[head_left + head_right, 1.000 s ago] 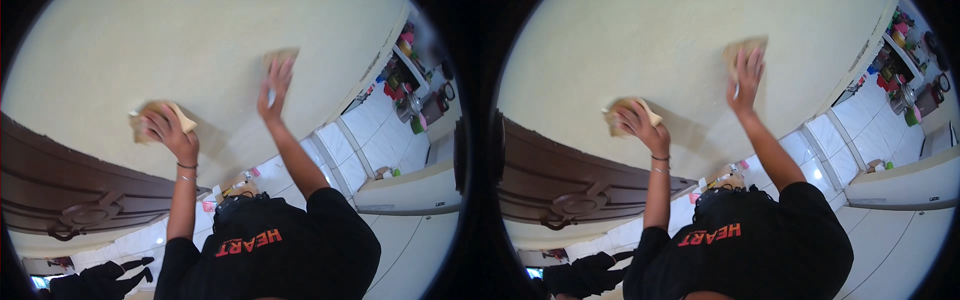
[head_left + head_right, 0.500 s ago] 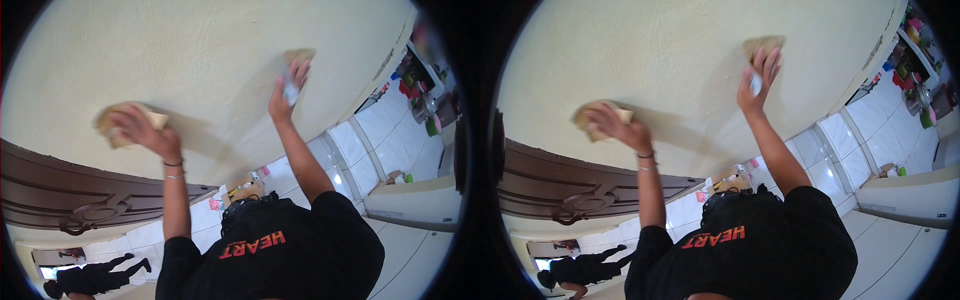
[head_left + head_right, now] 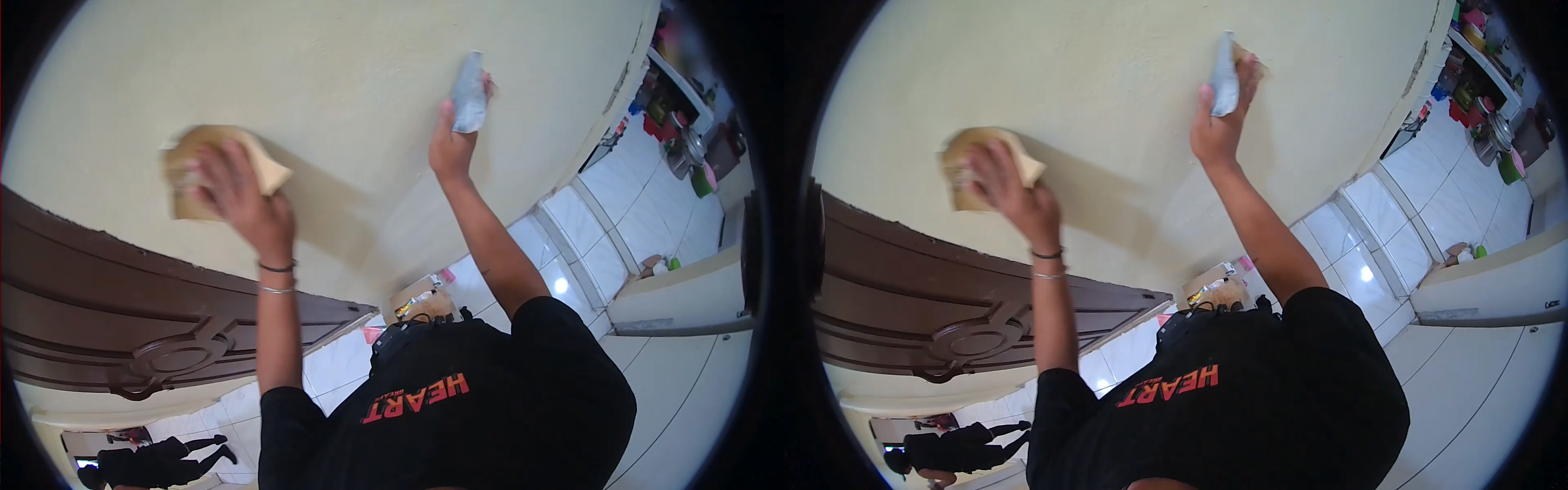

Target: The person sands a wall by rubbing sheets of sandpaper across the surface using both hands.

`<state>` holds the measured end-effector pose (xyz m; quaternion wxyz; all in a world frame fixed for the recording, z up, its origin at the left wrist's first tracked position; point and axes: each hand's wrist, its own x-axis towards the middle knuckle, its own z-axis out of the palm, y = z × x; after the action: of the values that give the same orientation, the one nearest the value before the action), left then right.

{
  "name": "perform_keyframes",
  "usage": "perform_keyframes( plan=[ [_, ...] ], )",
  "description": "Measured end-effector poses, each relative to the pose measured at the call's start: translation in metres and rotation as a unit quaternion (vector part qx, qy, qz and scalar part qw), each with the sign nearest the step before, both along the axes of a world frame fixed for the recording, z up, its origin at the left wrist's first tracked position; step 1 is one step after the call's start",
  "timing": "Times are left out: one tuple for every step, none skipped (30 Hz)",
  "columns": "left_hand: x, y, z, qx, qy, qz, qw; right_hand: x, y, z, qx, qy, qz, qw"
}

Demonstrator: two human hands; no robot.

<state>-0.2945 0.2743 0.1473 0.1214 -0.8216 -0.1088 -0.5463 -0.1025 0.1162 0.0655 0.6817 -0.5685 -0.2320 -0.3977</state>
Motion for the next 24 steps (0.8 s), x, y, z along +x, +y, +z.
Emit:
perform_keyframes(
  plan=[
    [-0.001,-0.003,-0.025,-0.024,0.032,-0.027,0.999,-0.016,0.009,0.003,-0.037,0.004,0.004,0.999],
    [-0.005,-0.008,-0.059,-0.049,0.064,-0.055,0.995,-0.035,0.015,0.004,-0.074,0.009,0.008,0.997],
    [-0.011,-0.015,-0.094,-0.074,0.122,-0.037,0.989,-0.058,0.022,-0.008,-0.118,0.013,0.012,0.993],
    [-0.017,-0.02,-0.13,-0.102,0.158,-0.026,0.982,-0.078,0.031,-0.03,-0.17,0.013,0.016,0.985],
    [-0.028,-0.024,-0.162,-0.137,0.198,-0.033,0.97,-0.098,0.036,-0.055,-0.258,0.001,-0.005,0.966],
    [-0.042,-0.028,-0.187,-0.169,0.236,-0.042,0.956,-0.111,0.038,-0.09,-0.295,0.004,0.024,0.955],
    [-0.058,-0.033,-0.204,-0.196,0.252,-0.064,0.945,-0.116,0.037,-0.121,-0.329,0.008,0.049,0.943],
    [-0.068,-0.033,-0.212,-0.222,0.268,-0.09,0.933,-0.117,0.03,-0.139,-0.315,0.035,0.035,0.948],
    [-0.073,-0.026,-0.208,-0.212,0.266,-0.102,0.935,-0.114,0.023,-0.152,-0.304,0.064,0.023,0.95],
    [-0.084,-0.021,-0.201,-0.213,0.274,-0.114,0.931,-0.099,0.02,-0.16,-0.228,0.122,-0.011,0.966],
    [-0.097,-0.018,-0.193,-0.219,0.284,-0.123,0.925,-0.083,0.02,-0.162,-0.155,0.18,-0.039,0.971],
    [-0.104,-0.01,-0.179,-0.222,0.285,-0.126,0.924,-0.072,0.018,-0.138,-0.104,0.178,-0.046,0.978],
    [-0.105,0.001,-0.157,-0.201,0.232,-0.149,0.94,-0.06,0.014,-0.101,-0.054,0.172,-0.052,0.982],
    [-0.106,0.007,-0.137,-0.182,0.177,-0.168,0.953,-0.045,0.019,-0.075,-0.024,0.132,-0.049,0.99],
    [-0.108,0.007,-0.115,-0.186,0.175,-0.167,0.952,-0.039,0.026,-0.053,0.007,0.092,-0.045,0.995],
    [-0.11,0.006,-0.093,-0.178,0.13,-0.182,0.958,-0.047,0.033,-0.03,0.003,0.091,-0.044,0.995],
    [-0.109,0.008,-0.081,-0.169,0.085,-0.196,0.962,-0.058,0.04,-0.005,-0.009,0.067,-0.06,0.996],
    [-0.106,0.008,-0.079,-0.17,0.086,-0.197,0.962,-0.068,0.05,0.006,-0.02,0.045,-0.077,0.996],
    [-0.102,0.003,-0.079,-0.197,0.098,-0.223,0.95,-0.08,0.058,0.004,-0.067,0.021,-0.081,0.994],
    [-0.101,-0.004,-0.082,-0.223,0.111,-0.251,0.935,-0.096,0.064,-0.005,-0.115,-0.002,-0.085,0.99],
    [-0.099,-0.006,-0.104,-0.235,0.147,-0.233,0.932,-0.114,0.069,-0.022,-0.171,-0.001,-0.09,0.981],
    [-0.093,-0.004,-0.137,-0.243,0.182,-0.215,0.928,-0.132,0.072,-0.045,-0.21,-0.009,-0.06,0.976],
    [-0.093,-0.006,-0.168,-0.26,0.219,-0.205,0.918,-0.149,0.065,-0.066,-0.267,-0.021,-0.048,0.962],
    [-0.1,-0.009,-0.196,-0.273,0.255,-0.195,0.907,-0.152,0.057,-0.102,-0.298,0.003,-0.052,0.953]
  ],
)
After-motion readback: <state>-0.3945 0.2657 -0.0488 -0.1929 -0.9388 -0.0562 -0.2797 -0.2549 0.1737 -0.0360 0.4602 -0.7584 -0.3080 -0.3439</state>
